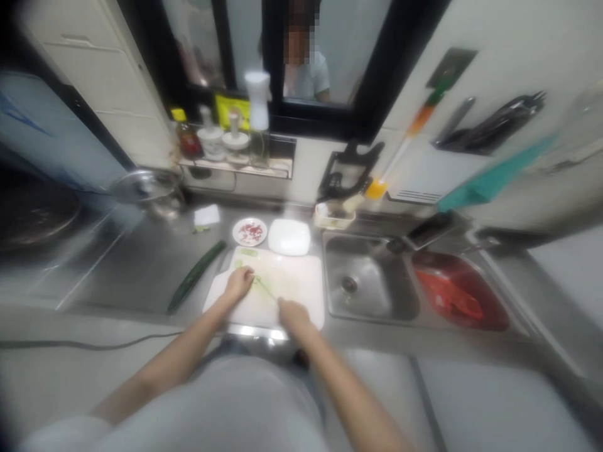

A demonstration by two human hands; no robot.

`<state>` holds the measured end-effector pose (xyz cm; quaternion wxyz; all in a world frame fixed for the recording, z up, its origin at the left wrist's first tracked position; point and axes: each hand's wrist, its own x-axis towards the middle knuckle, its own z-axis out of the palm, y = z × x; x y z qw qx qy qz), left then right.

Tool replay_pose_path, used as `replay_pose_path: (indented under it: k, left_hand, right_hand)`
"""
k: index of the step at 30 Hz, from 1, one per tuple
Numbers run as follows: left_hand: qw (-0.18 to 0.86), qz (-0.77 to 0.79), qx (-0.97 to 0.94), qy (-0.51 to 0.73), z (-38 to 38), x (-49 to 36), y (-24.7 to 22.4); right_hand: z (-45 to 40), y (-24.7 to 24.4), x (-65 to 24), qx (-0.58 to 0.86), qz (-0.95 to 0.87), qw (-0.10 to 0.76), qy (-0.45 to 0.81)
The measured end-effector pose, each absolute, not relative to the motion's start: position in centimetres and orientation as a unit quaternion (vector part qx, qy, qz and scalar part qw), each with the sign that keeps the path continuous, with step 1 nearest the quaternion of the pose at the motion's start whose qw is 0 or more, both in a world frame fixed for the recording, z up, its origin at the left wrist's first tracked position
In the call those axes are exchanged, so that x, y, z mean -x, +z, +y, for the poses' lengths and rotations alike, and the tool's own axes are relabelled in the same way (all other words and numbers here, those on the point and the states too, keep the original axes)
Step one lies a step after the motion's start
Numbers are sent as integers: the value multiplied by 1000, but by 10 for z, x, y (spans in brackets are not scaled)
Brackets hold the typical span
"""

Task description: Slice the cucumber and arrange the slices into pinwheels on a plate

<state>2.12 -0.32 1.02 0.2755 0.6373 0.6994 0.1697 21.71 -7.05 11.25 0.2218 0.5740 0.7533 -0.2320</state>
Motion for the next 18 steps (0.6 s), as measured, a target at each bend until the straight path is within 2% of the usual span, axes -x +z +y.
replay_pose_path:
  k: [8,18]
  left_hand:
    - [217,661,-694,184,-23,-26,9]
    - [243,678,-661,214,-17,-30,13]
  right_hand:
    - [-87,106,-226,-585,750,201,-234]
    - [-103,99,-239,-656,693,139,-266]
